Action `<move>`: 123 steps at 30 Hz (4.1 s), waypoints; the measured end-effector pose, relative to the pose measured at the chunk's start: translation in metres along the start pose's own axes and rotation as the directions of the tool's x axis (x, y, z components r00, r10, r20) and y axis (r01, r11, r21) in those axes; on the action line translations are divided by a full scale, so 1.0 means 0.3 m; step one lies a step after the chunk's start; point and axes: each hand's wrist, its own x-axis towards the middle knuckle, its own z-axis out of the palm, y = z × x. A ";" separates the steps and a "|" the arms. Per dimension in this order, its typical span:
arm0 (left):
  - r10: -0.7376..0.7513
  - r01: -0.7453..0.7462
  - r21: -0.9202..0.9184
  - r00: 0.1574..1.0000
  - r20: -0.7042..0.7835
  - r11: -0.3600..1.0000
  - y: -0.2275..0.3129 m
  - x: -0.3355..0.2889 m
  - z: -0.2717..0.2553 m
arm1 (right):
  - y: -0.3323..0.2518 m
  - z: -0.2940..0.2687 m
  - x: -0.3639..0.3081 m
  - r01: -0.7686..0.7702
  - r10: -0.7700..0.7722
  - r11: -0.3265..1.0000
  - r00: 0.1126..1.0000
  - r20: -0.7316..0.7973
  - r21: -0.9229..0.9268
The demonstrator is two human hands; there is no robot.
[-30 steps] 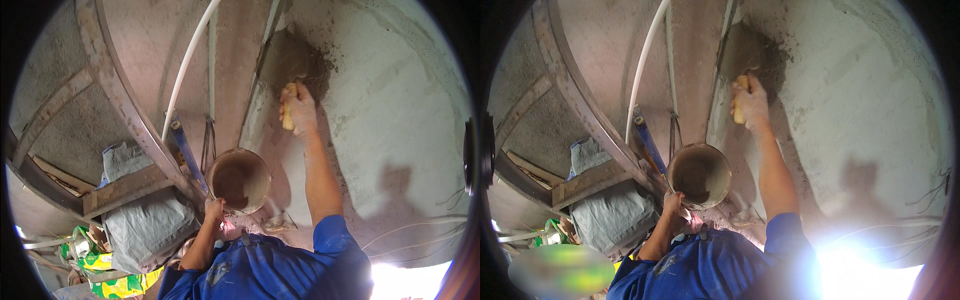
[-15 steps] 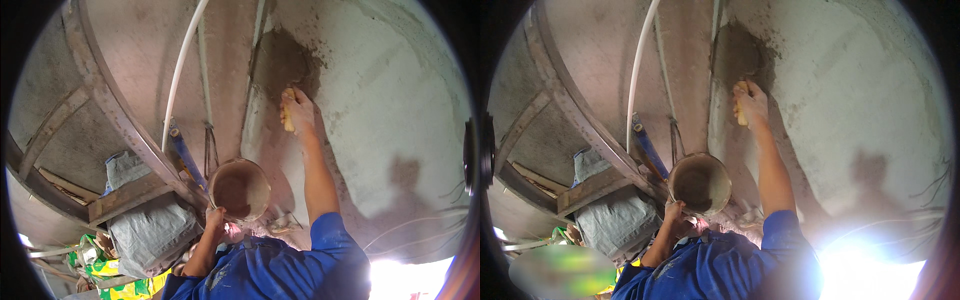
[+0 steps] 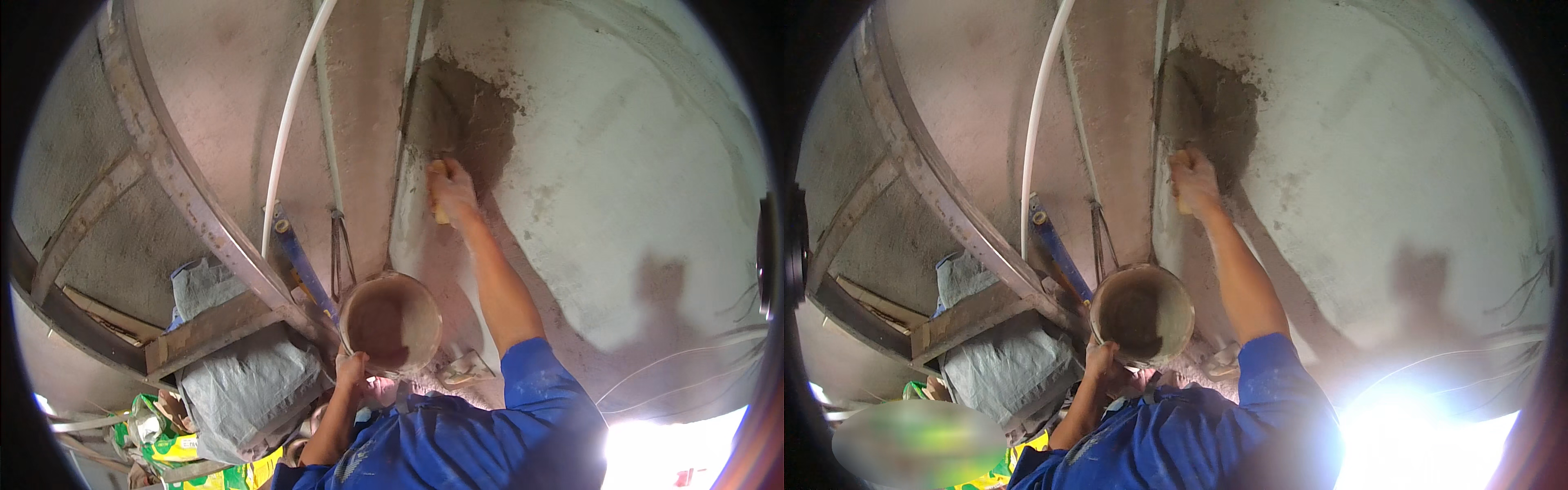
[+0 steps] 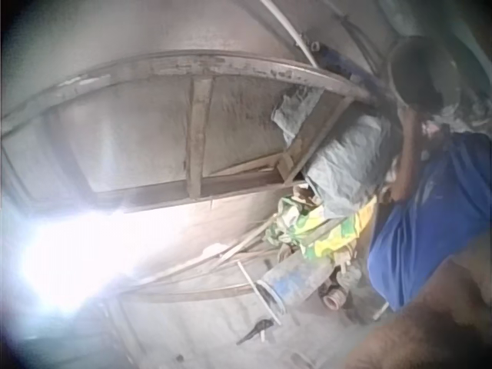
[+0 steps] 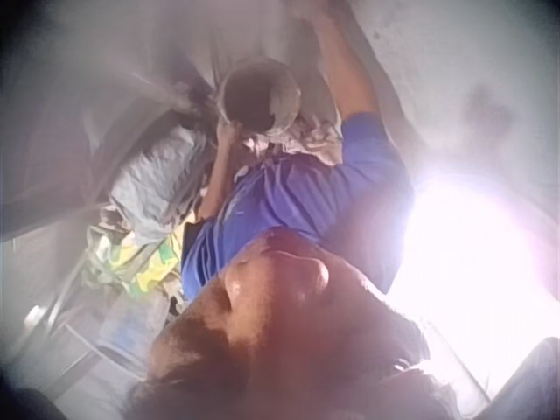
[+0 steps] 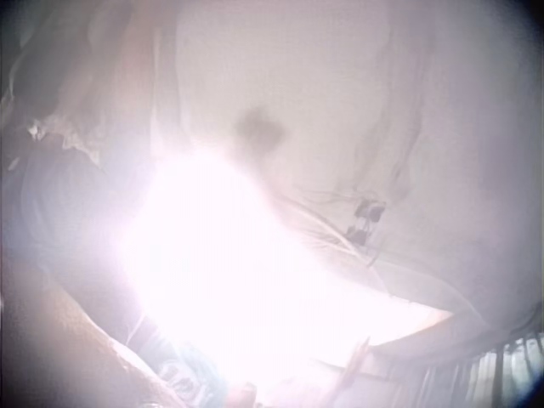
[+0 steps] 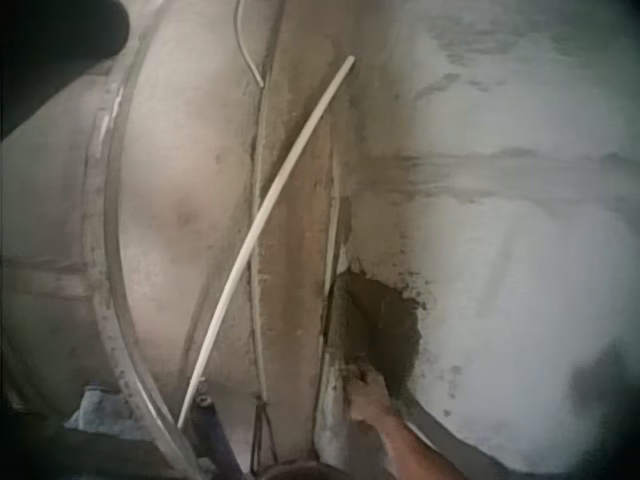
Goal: The person scoops wet plaster from a bucket using a trowel and applies it to a vertical wall surface. They repeatedly smooth the applied plaster with a larger flat tool to create an even finish.
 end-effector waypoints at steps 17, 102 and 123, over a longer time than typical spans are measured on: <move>-0.022 0.017 0.134 0.999 0.033 0.991 -0.119 0.064 -0.034 | 0.102 0.069 -0.064 0.009 -0.009 0.998 1.000 -0.008 0.063; 0.301 -0.306 0.026 0.946 0.119 0.952 -0.019 0.197 0.104 | 0.533 -0.065 -0.646 0.327 0.566 0.362 0.667 0.485 -0.873; 0.501 -0.543 0.182 0.834 0.233 0.820 0.195 0.097 0.232 | 0.599 -0.168 -0.560 0.329 0.363 0.388 0.804 0.471 -0.861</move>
